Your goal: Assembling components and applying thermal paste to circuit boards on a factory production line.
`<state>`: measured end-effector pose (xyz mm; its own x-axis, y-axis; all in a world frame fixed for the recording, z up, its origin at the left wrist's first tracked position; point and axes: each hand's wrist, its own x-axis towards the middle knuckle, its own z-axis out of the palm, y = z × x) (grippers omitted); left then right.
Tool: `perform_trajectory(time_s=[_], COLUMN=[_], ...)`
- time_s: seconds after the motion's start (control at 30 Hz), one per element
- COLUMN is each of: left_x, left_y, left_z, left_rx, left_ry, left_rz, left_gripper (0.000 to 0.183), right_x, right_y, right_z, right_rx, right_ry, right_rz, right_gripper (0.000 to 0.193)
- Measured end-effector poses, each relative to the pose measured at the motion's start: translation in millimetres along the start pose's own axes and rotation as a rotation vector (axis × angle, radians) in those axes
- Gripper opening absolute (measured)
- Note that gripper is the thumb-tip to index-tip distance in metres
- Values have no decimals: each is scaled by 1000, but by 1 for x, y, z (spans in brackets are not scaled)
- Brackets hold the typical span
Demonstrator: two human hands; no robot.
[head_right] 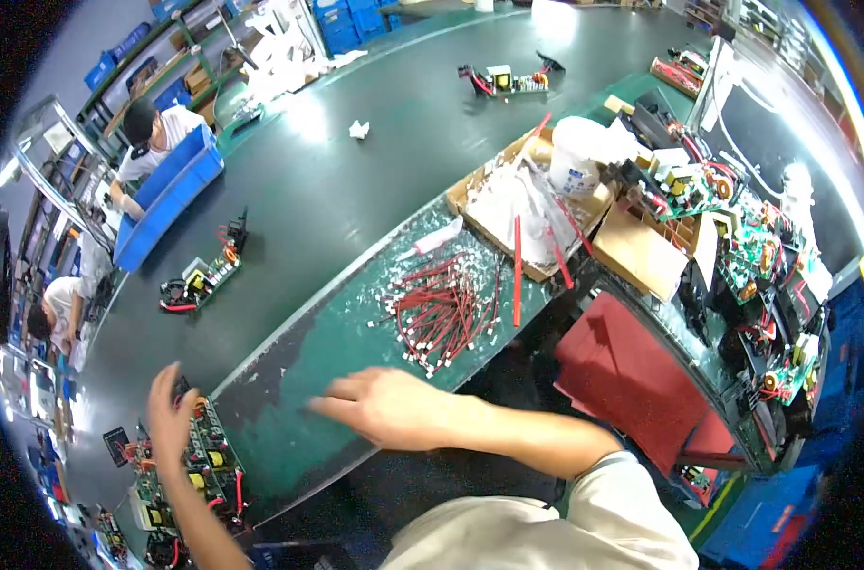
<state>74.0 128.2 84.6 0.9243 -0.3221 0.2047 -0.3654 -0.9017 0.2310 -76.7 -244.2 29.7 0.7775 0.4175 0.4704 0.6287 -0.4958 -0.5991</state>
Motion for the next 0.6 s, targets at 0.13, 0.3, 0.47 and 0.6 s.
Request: perform_trajectory(time_s=[0.13,0.3,0.47,0.6], left_x=[37,73,72,58], left_y=[69,95,85,84], left_z=[89,160,218,221], left_rx=[-305,-580,-574,-606], left_ry=[-20,33,105,190], left_rz=[109,156,-28,-19], left_gripper=[51,45,37,31], right_x=[55,66,91,118], right_y=[-74,-70,-40,150], right_z=[-88,-112,-139,-168], right_rx=[-304,-276,-237,-446], right_ry=[723,578,373,-79], right_rz=[-373,-265,-177,288], right_gripper=[20,20,21,35])
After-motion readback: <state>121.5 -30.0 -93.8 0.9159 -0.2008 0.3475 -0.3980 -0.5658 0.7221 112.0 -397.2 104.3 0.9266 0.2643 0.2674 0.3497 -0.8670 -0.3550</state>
